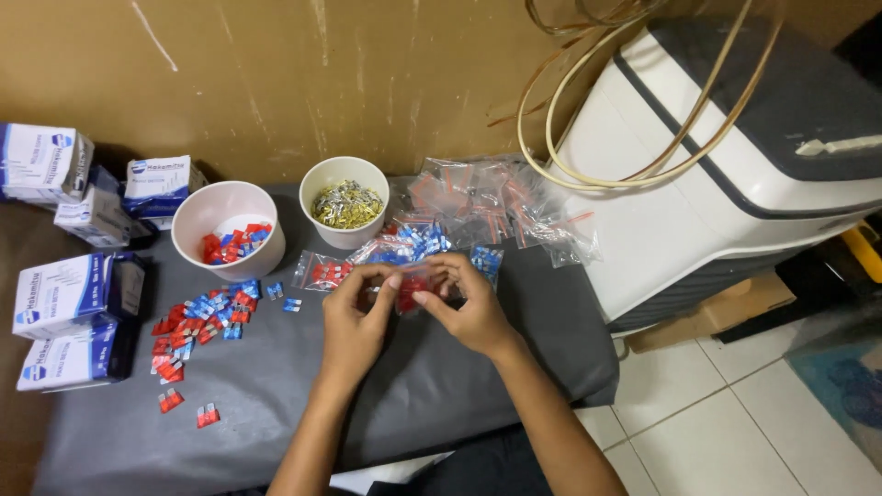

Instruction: Sorting small automotive fuses by color and placing them into small plastic resealable bags.

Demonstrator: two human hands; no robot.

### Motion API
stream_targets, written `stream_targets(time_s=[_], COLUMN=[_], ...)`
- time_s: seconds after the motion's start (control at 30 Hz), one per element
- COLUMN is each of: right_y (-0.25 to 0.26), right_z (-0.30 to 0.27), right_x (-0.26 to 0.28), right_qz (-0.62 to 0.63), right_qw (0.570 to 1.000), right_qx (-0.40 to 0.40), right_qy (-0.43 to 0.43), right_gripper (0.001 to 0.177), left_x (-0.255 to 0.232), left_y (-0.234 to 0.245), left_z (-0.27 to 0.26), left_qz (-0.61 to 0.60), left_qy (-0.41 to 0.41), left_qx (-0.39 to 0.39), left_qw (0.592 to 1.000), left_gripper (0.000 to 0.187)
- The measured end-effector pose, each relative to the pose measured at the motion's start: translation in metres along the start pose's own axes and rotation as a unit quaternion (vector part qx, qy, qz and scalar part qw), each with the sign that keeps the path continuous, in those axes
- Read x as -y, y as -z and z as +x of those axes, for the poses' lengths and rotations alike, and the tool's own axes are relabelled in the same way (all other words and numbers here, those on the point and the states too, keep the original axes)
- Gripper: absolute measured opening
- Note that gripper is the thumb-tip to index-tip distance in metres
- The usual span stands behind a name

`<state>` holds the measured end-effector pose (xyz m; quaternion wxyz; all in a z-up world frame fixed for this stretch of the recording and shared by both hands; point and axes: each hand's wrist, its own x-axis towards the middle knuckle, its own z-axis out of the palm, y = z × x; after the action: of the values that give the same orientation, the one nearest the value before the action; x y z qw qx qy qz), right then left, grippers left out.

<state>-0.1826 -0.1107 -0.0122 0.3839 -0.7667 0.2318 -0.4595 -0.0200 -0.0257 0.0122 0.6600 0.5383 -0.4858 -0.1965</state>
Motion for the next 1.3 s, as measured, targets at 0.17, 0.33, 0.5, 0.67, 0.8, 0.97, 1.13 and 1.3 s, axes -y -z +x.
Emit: stream_targets(time_s=[0.17,0.33,0.5,0.67,0.8,0.97,1.13,1.3], right_y=[0.007,0.026,0.037,0.038,0.035,0.031,0.036,0.036], right_z=[0.004,0.012,0.024,0.025,0.017,0.017,0.015,0.016], right_x=[-0.023,-0.009,-0.002,-0.013,-0.029,-0.030,-0.027,-0.022], right_qz=[0.016,-0.063,-0.189,-0.275,-0.307,-0.336,-0.366,-0.388], right_qw=[0.991,0.974,0.938,0.915,0.911,0.908,0.901,0.897], right_qx=[-0.136,-0.215,-0.272,-0.289,-0.266,-0.224,-0.165,-0.146], right_qy=[0.000,0.044,0.102,0.060,-0.074,-0.109,-0.162,-0.152], right_gripper=[0.048,0.015,0.011,0.018,0.022,0.029,0.043,0.040], left_x=[-0.022,-0.010,-0.008,0.013,0.027,0.047,0.038,0.005], left_y=[-0.033,-0.067,-0.096,-0.110,-0.117,-0.125,-0.119,-0.114], left_z=[0.014,0.025,0.045,0.048,0.051,0.052,0.052,0.061], left_qz=[-0.034,0.007,0.067,0.136,0.191,0.268,0.331,0.331], left_qy=[0.008,0.023,0.018,-0.019,-0.106,-0.120,-0.161,-0.243], left_qx=[0.048,0.067,0.079,0.075,0.085,0.093,0.077,0.100], left_qw=[0.998,0.997,0.994,0.988,0.972,0.951,0.927,0.907], left_gripper=[0.047,0.047,0.041,0.023,0.018,0.025,0.024,0.019])
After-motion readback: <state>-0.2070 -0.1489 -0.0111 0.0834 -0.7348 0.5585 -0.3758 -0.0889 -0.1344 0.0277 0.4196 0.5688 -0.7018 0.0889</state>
